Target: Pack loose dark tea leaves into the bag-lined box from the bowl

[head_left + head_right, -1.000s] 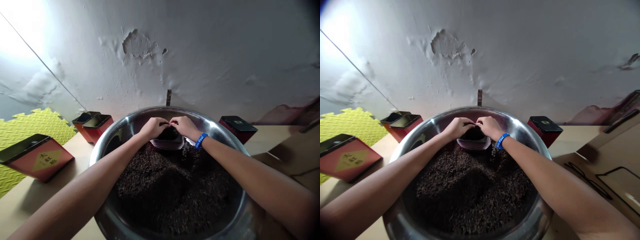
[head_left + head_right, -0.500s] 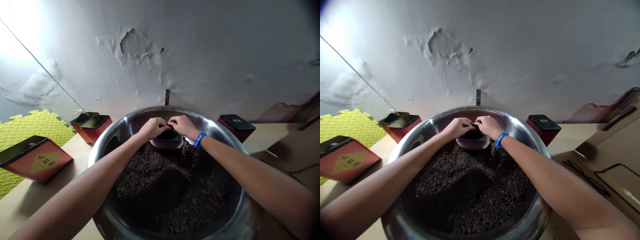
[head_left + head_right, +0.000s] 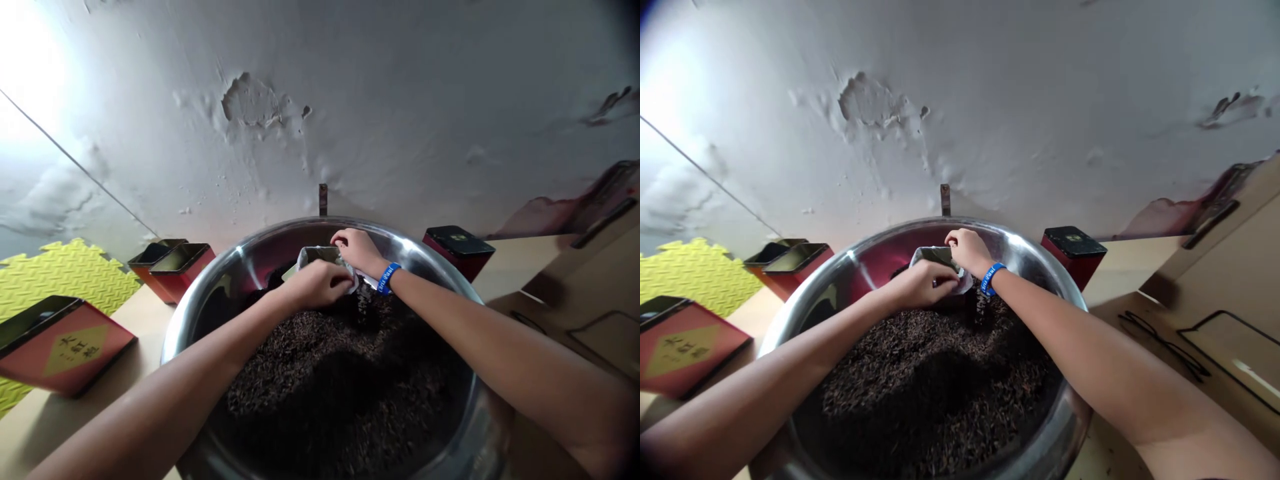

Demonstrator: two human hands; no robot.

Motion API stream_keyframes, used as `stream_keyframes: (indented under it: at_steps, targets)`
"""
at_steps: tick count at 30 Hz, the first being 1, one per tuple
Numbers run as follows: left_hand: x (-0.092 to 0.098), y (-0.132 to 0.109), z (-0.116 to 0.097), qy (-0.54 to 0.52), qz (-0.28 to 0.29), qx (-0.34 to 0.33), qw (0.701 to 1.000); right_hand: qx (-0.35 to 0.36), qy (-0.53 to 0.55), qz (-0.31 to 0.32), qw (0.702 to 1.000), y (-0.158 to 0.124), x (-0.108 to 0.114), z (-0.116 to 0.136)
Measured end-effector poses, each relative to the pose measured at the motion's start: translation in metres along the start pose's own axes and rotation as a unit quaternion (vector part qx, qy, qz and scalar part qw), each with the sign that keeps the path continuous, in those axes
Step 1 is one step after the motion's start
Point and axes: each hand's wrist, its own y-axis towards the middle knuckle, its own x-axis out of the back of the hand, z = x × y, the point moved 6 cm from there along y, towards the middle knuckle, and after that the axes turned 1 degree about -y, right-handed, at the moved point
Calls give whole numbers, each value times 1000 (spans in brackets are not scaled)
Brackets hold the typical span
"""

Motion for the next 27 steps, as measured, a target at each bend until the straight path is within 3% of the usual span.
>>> stream_keyframes:
  at_steps: [4,7,11,20,27]
  targets:
    - [-57,-16,3,-4,259,53,964,2,2,-36,999,0,8,6]
    - [-81,-26,16,38,334,77,938,11,5,-41,999,0,7,6]
    - [-88,-26,26,39,348,60,935,2,11,-39,999,1,3,0]
    - [-83,-23,28,-28,344,39,938,26,32,-45,998,1,7,6]
    - [-47,-10,18,-91,259,72,959,22,53,-43,997,-1,6,8]
